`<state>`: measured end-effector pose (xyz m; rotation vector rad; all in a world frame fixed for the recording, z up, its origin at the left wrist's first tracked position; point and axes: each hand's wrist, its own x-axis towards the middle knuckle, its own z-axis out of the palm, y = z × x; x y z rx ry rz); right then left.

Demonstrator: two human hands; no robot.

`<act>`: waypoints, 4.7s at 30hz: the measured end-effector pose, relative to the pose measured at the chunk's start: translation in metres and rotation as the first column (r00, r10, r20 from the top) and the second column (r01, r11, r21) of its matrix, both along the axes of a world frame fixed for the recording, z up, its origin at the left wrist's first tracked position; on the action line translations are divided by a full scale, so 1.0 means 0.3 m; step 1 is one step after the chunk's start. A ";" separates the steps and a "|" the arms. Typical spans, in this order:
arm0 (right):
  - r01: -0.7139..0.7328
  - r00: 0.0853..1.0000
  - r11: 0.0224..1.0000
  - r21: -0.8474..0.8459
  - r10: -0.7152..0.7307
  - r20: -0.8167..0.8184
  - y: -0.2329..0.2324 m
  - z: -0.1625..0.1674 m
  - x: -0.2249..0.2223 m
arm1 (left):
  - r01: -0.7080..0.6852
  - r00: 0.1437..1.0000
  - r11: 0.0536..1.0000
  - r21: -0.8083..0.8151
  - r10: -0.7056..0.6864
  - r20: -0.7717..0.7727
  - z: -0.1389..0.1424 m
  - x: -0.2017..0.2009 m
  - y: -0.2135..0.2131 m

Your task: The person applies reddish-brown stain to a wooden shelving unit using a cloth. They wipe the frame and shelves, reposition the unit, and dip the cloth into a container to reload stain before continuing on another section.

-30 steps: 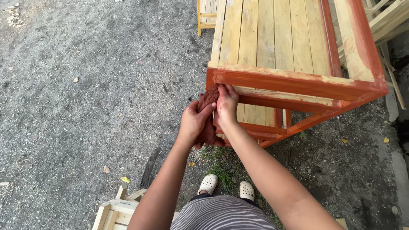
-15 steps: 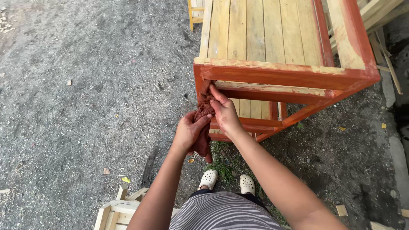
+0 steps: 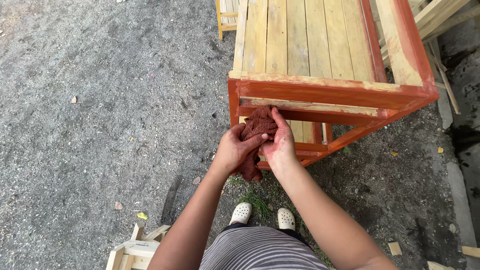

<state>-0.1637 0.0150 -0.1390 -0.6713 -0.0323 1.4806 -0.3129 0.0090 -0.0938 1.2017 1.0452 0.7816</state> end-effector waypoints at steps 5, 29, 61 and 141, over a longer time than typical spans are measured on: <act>-0.128 0.992 0.992 -0.001 0.128 -0.007 0.038 -0.034 0.031 | 0.000 0.980 0.991 0.137 0.027 -0.198 -0.012 -0.034 0.008; -0.232 0.834 0.881 0.413 -0.039 0.550 0.086 -0.152 -0.074 | -0.191 0.961 0.967 0.168 0.219 -0.167 -0.147 -0.066 0.084; 0.244 -0.106 0.900 0.360 -0.345 0.933 0.112 -0.022 -0.145 | -0.158 0.958 0.971 0.179 0.195 -0.212 -0.170 -0.054 0.072; -0.283 0.894 0.906 0.314 0.131 0.428 -0.022 0.045 0.053 | 0.101 0.957 0.743 0.661 0.108 -0.268 0.053 -0.017 -0.019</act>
